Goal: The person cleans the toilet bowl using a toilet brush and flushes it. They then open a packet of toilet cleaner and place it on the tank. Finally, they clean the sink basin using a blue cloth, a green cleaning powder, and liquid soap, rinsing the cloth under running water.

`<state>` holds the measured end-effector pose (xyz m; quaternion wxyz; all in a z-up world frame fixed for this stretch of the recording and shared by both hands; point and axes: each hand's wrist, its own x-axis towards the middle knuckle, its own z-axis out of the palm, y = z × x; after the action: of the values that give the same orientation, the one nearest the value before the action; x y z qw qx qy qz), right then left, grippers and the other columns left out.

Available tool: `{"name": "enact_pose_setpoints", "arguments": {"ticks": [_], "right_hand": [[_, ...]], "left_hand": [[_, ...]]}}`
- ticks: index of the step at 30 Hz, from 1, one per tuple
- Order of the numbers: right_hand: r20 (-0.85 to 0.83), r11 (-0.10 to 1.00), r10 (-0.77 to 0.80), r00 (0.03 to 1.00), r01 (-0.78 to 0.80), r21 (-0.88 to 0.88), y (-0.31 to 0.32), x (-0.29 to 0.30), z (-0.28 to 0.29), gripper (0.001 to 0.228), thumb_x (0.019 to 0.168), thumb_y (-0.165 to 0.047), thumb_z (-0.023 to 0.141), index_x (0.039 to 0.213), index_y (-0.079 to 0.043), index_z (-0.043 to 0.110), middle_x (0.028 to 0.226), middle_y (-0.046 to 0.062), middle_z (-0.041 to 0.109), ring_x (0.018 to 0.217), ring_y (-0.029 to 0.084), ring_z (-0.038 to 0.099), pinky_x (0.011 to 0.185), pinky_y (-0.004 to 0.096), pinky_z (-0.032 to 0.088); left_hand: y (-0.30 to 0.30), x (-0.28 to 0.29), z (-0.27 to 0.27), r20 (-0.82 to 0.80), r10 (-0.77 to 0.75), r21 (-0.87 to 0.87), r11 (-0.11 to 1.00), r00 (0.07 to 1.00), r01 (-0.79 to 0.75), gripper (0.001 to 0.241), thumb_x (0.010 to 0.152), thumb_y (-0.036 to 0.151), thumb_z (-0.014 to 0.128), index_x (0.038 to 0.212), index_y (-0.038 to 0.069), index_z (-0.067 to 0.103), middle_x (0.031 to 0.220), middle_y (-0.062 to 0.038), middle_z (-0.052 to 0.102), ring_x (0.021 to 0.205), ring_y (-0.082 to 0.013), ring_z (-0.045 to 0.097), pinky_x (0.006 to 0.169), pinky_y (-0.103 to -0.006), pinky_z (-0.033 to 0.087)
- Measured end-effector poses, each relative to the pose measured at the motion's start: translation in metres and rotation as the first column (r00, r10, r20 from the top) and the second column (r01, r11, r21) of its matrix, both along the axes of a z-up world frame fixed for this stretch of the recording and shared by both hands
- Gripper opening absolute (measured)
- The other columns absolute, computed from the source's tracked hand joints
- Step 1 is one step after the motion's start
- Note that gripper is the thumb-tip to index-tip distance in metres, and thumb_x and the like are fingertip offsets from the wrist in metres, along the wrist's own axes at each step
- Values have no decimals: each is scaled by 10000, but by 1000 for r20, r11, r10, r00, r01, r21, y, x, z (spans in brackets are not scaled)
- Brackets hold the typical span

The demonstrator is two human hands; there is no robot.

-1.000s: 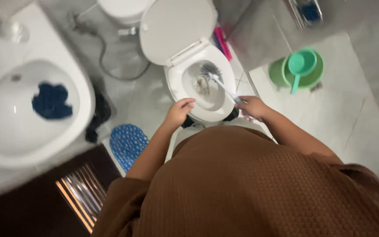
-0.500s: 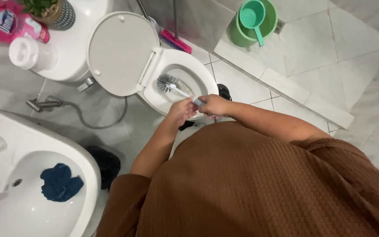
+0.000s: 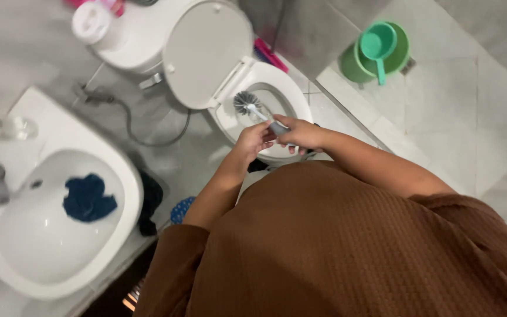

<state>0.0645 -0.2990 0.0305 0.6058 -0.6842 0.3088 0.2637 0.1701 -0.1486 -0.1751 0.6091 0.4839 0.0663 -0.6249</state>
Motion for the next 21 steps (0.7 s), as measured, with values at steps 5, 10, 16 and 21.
{"name": "enact_pose_setpoints", "arguments": {"ticks": [5,10,16,21], "right_hand": [[9,1000,-2,1000,2,28,-3,8,-26,871,845,-114,664,1623,-100,272,840,187,674,590,225,670,358,289,553],[-24,995,-72,997,74,71,-5,-1,-17,839,845,-108,617,1614,-84,283,804,177,654,562,219,650,352,272,537],[-26,968,-205,978,207,141,-19,-31,-27,771,860,-175,613,1573,-35,355,796,177,644,575,220,651,376,283,528],[-22,927,-340,940,339,160,-25,-47,-29,846,874,-196,648,1587,34,256,848,220,636,604,253,649,399,323,513]], "left_hand": [[30,13,-33,29,120,89,989,992,-122,384,966,425,660,1262,185,697,1101,-18,765,986,-180,755,795,-312,595],[68,29,-31,20,234,121,965,972,-234,371,942,436,681,1243,221,717,1061,3,777,933,-153,766,754,-291,603],[97,30,-17,-18,272,140,954,962,-267,436,966,405,664,1335,173,671,1143,-30,749,986,-159,739,797,-296,600],[111,23,-39,-92,252,172,957,963,-234,411,958,421,686,1311,213,698,1181,1,737,1018,-146,724,841,-286,595]]}}
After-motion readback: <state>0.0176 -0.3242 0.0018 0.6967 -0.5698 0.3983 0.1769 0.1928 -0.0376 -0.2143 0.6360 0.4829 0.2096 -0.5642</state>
